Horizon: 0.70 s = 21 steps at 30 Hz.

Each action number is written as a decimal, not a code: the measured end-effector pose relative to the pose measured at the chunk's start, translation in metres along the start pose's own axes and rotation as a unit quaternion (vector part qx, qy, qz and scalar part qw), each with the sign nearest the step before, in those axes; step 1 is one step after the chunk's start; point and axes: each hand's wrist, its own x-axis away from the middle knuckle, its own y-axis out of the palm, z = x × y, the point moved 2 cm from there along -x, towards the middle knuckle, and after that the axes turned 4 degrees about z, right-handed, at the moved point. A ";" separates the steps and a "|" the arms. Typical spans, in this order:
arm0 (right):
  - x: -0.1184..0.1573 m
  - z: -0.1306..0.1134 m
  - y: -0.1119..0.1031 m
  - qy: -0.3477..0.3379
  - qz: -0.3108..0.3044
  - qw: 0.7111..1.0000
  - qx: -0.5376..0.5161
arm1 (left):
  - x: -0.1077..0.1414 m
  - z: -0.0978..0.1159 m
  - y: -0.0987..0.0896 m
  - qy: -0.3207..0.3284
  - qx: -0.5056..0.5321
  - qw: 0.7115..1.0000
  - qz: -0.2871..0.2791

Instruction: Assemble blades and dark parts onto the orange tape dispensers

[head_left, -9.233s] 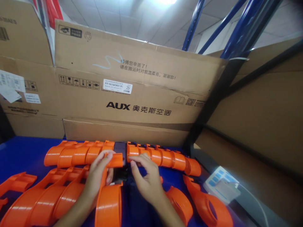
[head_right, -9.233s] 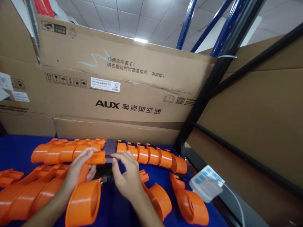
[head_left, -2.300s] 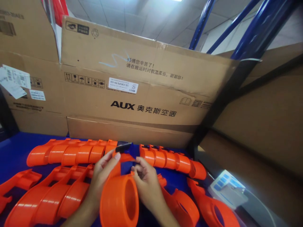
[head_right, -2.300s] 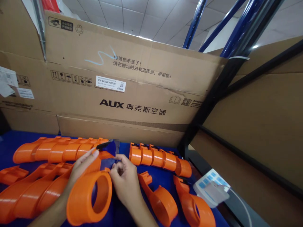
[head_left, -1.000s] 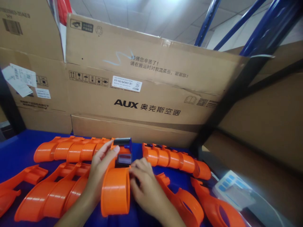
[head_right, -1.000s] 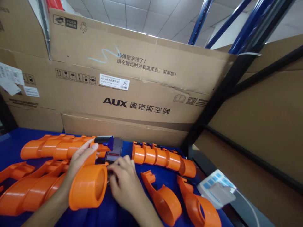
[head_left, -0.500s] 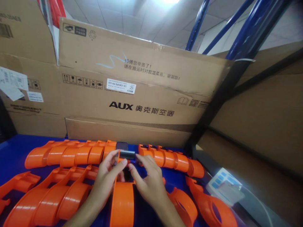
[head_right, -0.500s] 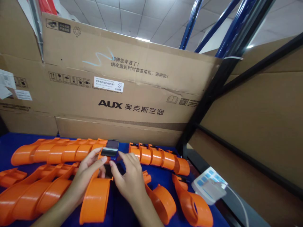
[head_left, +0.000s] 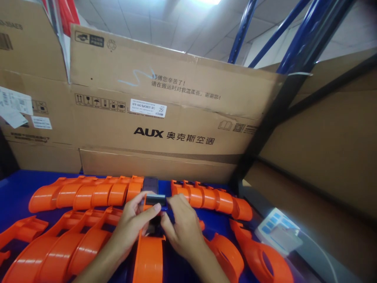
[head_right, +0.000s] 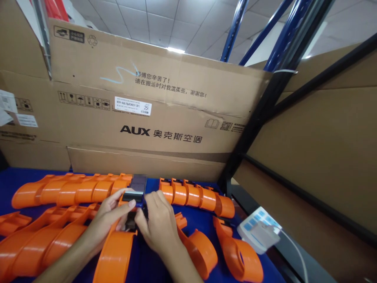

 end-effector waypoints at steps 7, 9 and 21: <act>-0.001 0.004 0.000 -0.015 0.006 1.000 -0.025 | 0.000 -0.001 0.000 0.011 0.007 1.000 0.008; -0.001 0.004 -0.001 -0.028 0.013 0.999 -0.033 | 0.000 -0.001 -0.001 0.010 0.022 0.999 0.034; 0.004 0.003 0.011 -0.063 0.047 0.997 0.029 | -0.009 -0.007 -0.001 -0.009 0.080 0.994 0.076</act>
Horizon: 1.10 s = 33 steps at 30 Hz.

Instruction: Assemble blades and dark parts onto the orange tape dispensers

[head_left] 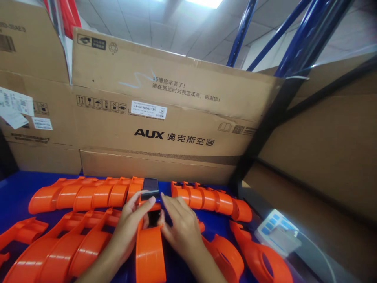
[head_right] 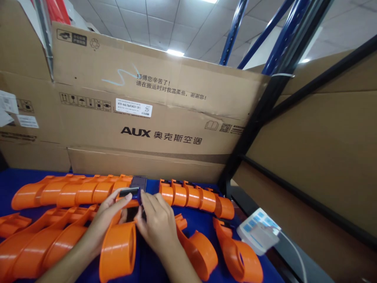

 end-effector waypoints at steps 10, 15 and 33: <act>0.010 -0.002 0.013 -0.005 0.039 0.999 -0.007 | -0.002 -0.002 -0.003 0.012 -0.052 0.997 -0.047; 0.011 -0.002 0.011 -0.019 0.040 0.999 -0.023 | 0.000 0.000 -0.003 0.020 -0.064 0.996 -0.053; 0.003 -0.003 -0.007 0.049 0.072 0.989 -0.123 | 0.005 -0.003 -0.004 0.050 -0.067 0.993 -0.079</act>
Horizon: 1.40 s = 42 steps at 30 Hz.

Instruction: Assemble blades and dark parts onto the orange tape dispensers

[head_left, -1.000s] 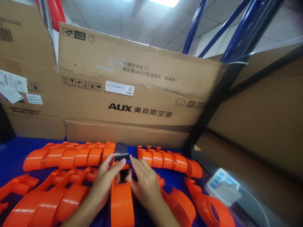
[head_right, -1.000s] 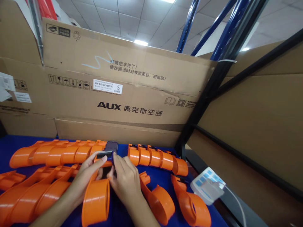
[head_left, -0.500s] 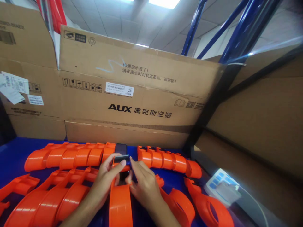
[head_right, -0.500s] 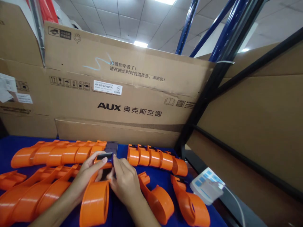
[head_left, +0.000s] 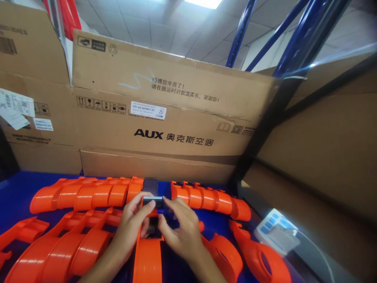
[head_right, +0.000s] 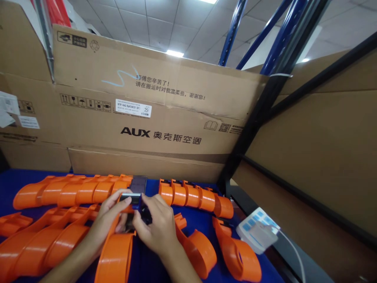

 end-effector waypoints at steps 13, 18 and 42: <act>-0.006 -0.010 -0.006 0.051 0.003 0.995 -0.089 | 0.005 0.008 -0.002 0.018 -0.002 1.000 -0.005; -0.006 -0.004 -0.013 0.140 0.047 0.980 -0.136 | 0.005 0.015 -0.001 0.000 0.058 0.998 -0.022; -0.003 0.013 0.007 0.166 -0.103 0.978 -0.079 | -0.005 0.014 -0.012 0.013 0.048 0.999 0.015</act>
